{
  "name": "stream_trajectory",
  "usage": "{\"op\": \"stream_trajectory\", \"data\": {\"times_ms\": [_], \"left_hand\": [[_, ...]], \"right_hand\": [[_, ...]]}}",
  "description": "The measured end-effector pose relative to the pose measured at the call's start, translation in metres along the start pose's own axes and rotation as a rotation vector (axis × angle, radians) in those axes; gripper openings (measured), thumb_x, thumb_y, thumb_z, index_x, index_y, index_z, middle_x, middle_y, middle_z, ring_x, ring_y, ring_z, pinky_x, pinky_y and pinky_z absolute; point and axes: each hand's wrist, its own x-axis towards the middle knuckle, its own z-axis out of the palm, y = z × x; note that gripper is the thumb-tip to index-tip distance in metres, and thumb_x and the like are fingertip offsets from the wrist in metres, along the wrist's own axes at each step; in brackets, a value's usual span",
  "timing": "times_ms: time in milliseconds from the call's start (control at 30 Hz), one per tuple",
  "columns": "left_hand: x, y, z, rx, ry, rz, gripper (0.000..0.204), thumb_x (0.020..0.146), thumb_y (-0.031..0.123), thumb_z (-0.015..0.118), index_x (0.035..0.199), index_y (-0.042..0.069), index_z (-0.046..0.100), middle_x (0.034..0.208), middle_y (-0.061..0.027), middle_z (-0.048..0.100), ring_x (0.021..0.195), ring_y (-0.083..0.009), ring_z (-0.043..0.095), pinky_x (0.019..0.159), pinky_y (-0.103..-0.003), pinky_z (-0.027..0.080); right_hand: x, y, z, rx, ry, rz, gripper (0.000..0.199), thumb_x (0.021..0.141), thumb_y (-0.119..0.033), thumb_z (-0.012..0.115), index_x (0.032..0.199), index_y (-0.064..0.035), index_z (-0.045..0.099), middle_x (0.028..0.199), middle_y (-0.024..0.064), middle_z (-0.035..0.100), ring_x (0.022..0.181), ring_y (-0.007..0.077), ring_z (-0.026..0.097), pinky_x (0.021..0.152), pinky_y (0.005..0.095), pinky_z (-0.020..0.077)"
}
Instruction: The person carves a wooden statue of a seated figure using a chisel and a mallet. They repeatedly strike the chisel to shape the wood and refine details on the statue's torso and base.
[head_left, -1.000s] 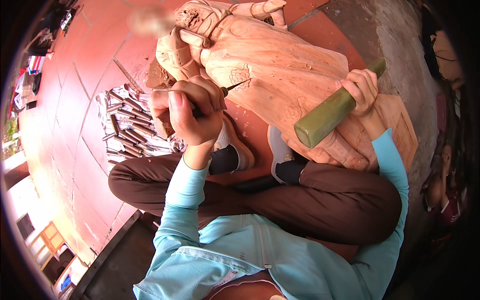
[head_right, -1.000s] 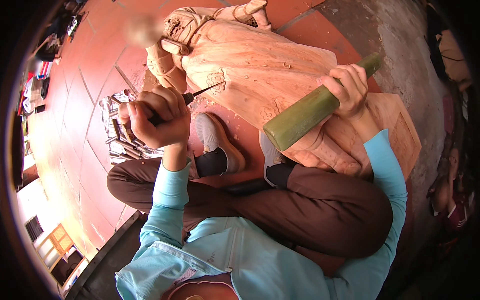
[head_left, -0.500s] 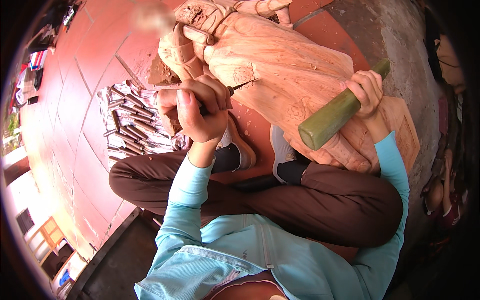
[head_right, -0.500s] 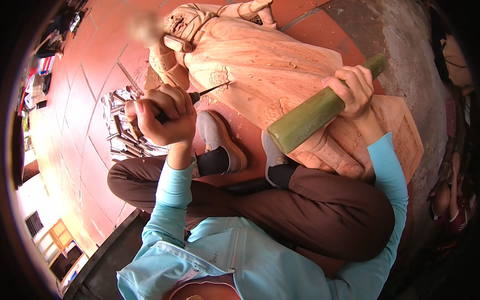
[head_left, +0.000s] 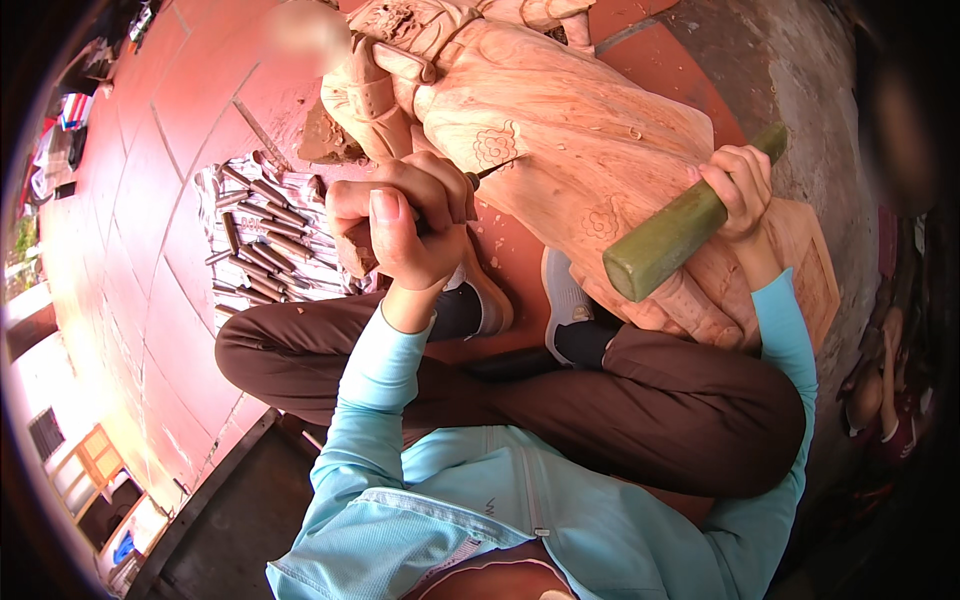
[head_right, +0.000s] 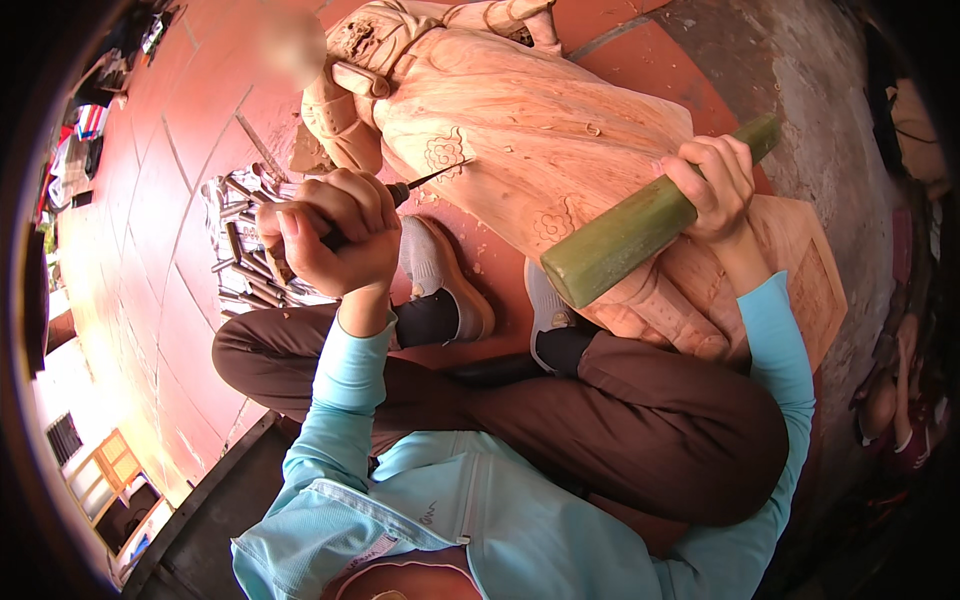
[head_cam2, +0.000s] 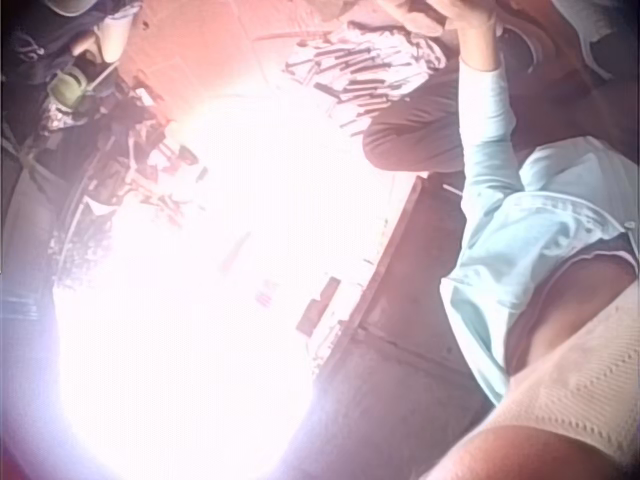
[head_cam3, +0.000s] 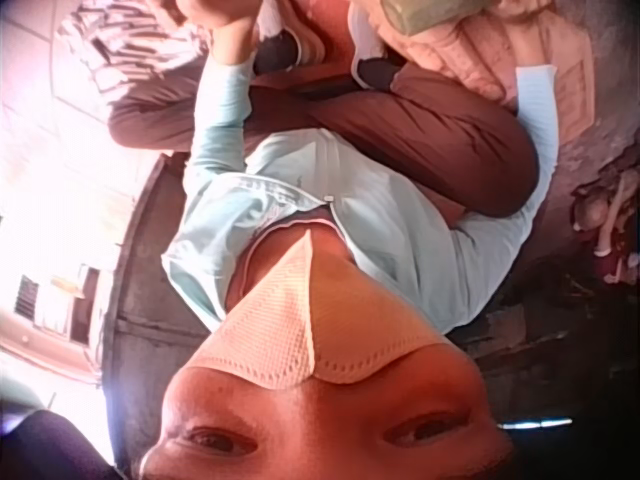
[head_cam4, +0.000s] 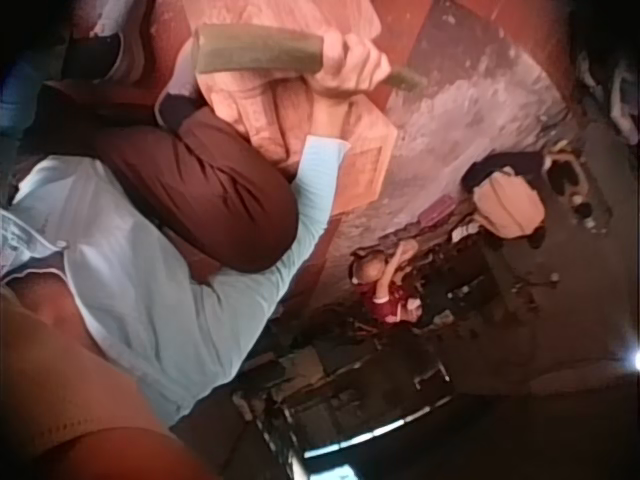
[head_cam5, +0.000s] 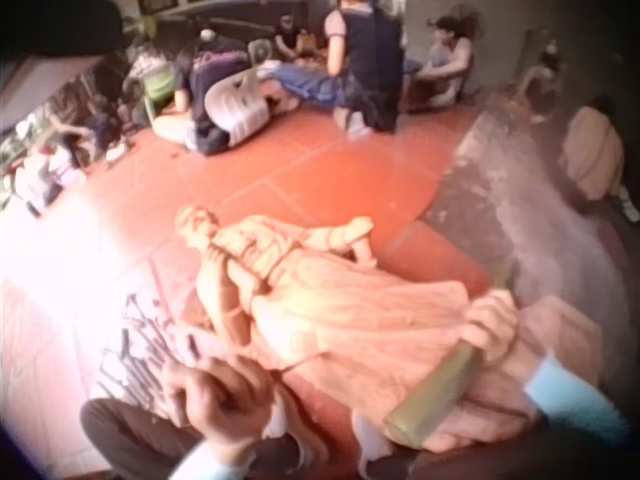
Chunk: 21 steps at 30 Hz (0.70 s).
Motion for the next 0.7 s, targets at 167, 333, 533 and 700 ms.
{"op": "stream_trajectory", "data": {"times_ms": [167, 333, 533, 700], "left_hand": [[0.000, 0.001, 0.001, 0.045, -0.031, 0.004, 0.025, 0.101, 0.028, 0.037, 0.082, 0.012, 0.036, 0.053, -0.0073, 0.038, 0.042, -0.0179, 0.036, 0.032, -0.030, 0.035], [-0.007, -0.002, 0.003, 0.018, -0.143, 0.183, 0.018, 0.094, 0.013, 0.046, 0.081, 0.003, 0.039, 0.053, -0.0079, 0.045, 0.040, -0.0185, 0.048, 0.037, -0.031, 0.040], [-0.031, -0.015, 0.017, 0.056, 0.036, 0.331, 0.026, 0.093, 0.012, 0.048, 0.070, 0.005, 0.036, 0.054, -0.0053, 0.046, 0.040, -0.0160, 0.048, 0.033, -0.028, 0.036], [-0.041, -0.004, 0.011, 0.235, -0.243, 0.346, 0.018, 0.085, 0.002, 0.049, 0.070, 0.002, 0.039, 0.062, -0.0094, 0.052, 0.050, -0.0220, 0.056, 0.043, -0.034, 0.046]], "right_hand": [[0.001, 0.000, -0.002, 0.011, -0.010, 0.005, 0.028, 0.079, -0.012, 0.071, 0.103, -0.0136, 0.057, 0.079, 0.0037, 0.057, 0.071, 0.0238, 0.060, 0.071, 0.0362, 0.0441], [0.001, 0.000, 0.000, 0.005, -0.015, 0.004, 0.028, 0.079, -0.012, 0.070, 0.104, -0.0138, 0.057, 0.079, 0.0036, 0.057, 0.070, 0.0234, 0.060, 0.071, 0.0364, 0.0439], [0.004, -0.003, -0.002, 0.012, -0.041, 0.025, 0.027, 0.079, -0.013, 0.070, 0.102, -0.0131, 0.057, 0.079, 0.0037, 0.057, 0.070, 0.0229, 0.060, 0.070, 0.0364, 0.0437], [0.001, -0.001, -0.001, 0.019, -0.030, 0.023, 0.024, 0.079, -0.014, 0.070, 0.100, -0.0128, 0.058, 0.078, 0.0036, 0.056, 0.069, 0.0228, 0.060, 0.069, 0.0359, 0.0439]]}}
